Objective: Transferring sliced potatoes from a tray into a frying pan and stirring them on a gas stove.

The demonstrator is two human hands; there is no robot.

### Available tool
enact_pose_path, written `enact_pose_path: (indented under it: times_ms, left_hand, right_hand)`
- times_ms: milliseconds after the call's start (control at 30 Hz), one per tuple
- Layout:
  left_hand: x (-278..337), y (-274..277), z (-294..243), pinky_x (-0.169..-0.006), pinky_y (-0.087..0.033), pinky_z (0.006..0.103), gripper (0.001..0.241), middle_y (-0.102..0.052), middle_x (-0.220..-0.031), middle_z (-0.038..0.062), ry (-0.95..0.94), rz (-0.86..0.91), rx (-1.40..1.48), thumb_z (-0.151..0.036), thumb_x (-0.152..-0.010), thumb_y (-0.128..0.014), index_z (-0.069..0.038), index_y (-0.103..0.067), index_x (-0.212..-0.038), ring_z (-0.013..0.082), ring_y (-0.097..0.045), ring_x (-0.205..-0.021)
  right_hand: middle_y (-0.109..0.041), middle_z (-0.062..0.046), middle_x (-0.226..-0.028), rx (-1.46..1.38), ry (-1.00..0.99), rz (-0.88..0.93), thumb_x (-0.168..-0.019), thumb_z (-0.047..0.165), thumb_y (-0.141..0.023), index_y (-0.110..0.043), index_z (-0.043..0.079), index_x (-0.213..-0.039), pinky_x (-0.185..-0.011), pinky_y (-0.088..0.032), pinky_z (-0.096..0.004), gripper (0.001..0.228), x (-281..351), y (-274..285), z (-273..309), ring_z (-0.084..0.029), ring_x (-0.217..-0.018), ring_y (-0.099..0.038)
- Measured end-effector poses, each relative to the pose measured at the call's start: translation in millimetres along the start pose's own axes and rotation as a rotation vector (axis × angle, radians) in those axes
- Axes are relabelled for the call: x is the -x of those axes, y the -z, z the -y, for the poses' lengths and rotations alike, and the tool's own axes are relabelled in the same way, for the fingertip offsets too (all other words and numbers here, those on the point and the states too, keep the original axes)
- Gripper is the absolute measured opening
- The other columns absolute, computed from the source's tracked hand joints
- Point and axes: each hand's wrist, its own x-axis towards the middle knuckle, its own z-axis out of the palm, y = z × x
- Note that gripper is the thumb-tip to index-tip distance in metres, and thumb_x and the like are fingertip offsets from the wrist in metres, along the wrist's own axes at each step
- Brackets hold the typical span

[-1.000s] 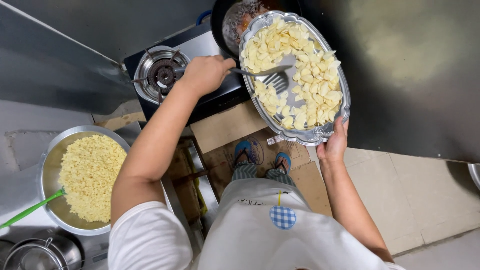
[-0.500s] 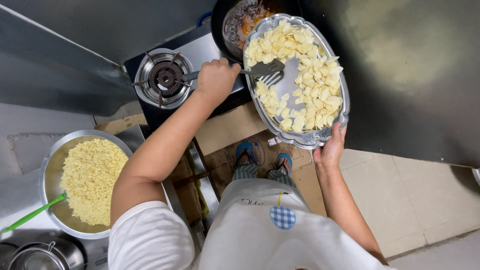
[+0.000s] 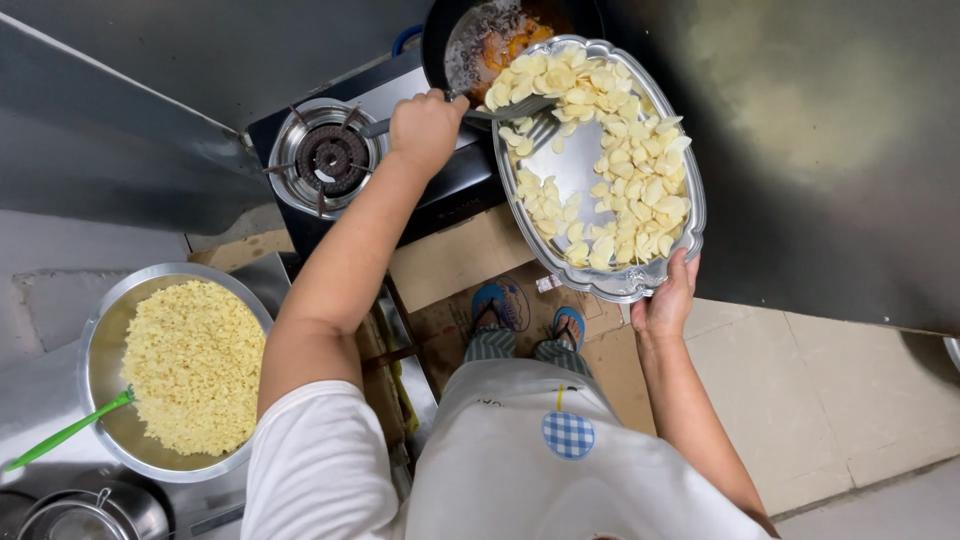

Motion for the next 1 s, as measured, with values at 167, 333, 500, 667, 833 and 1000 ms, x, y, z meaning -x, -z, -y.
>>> enact_pose_path:
  times_ms: [167, 333, 500, 667, 833, 1000]
  left_hand:
    - [-14.1, 11.1, 11.3, -0.052, -0.054, 0.0447, 0.047, -0.067, -0.088, 0.005, 0.017, 0.128, 0.076, -0.002, -0.075, -0.068, -0.025, -0.069, -0.117, 0.0315, -0.071, -0.07]
    - [-17.3, 12.6, 18.0, -0.053, -0.057, 0.0461, 0.057, -0.07, -0.093, 0.007, 0.08, 0.205, 0.118, 0.004, -0.074, -0.066, -0.023, -0.066, -0.124, 0.0337, -0.074, -0.072]
    - [-3.5, 54.5, 1.7, -0.06, -0.06, 0.0539, 0.044, -0.072, -0.093, 0.013, 0.093, 0.173, 0.221, 0.002, -0.083, -0.06, -0.016, -0.065, -0.122, 0.0426, -0.075, -0.075]
    - [45.8, 97.9, -63.8, -0.058, -0.06, 0.0455, 0.02, -0.069, -0.083, 0.008, -0.071, -0.062, 0.138, -0.018, -0.098, -0.062, -0.023, -0.076, -0.111, 0.0289, -0.074, -0.071]
    - [56.1, 70.4, -105.5, -0.054, -0.053, 0.0455, 0.016, -0.063, -0.077, 0.014, -0.14, -0.267, 0.058, -0.015, -0.088, -0.069, -0.011, -0.074, -0.103, 0.0317, -0.069, -0.066]
    - [48.3, 29.5, -92.1, -0.055, -0.056, 0.0423, 0.033, -0.066, -0.088, 0.015, -0.033, -0.184, 0.061, -0.017, -0.092, -0.07, -0.012, -0.074, -0.124, 0.0294, -0.07, -0.074]
  right_hand:
    - [-0.058, -0.011, -0.159, -0.005, 0.003, -0.013, -0.107, 0.032, -0.054, -0.047, 0.02, -0.157, -0.117, -0.054, -0.045, 0.052, -4.1, 6.2, -3.6, -0.029, -0.144, -0.059]
    - [-0.059, -0.012, -0.158, 0.004, 0.003, -0.006, -0.108, 0.031, -0.053, -0.048, 0.019, -0.156, -0.117, -0.055, -0.044, 0.05, 1.8, 5.1, -0.3, -0.029, -0.143, -0.06]
    - [-0.062, -0.012, -0.155, 0.008, -0.031, -0.069, -0.107, 0.03, -0.053, -0.05, 0.02, -0.155, -0.113, -0.057, -0.044, 0.048, 3.6, 3.2, 2.1, -0.029, -0.139, -0.063]
    - [-0.058, -0.023, -0.154, -0.01, 0.117, -0.066, -0.118, 0.03, -0.053, -0.045, 0.028, -0.16, -0.117, -0.05, -0.064, 0.042, -5.2, 15.2, -21.5, -0.044, -0.139, -0.06]
    - [-0.057, -0.023, -0.155, -0.023, 0.128, -0.058, -0.118, 0.029, -0.054, -0.044, 0.024, -0.161, -0.118, -0.05, -0.062, 0.044, 2.6, 8.5, -22.2, -0.044, -0.141, -0.058]
    - [-0.058, -0.022, -0.154, -0.031, 0.092, -0.076, -0.117, 0.029, -0.055, -0.046, 0.027, -0.16, -0.117, -0.051, -0.061, 0.044, 11.1, 7.1, -20.5, -0.044, -0.139, -0.06]
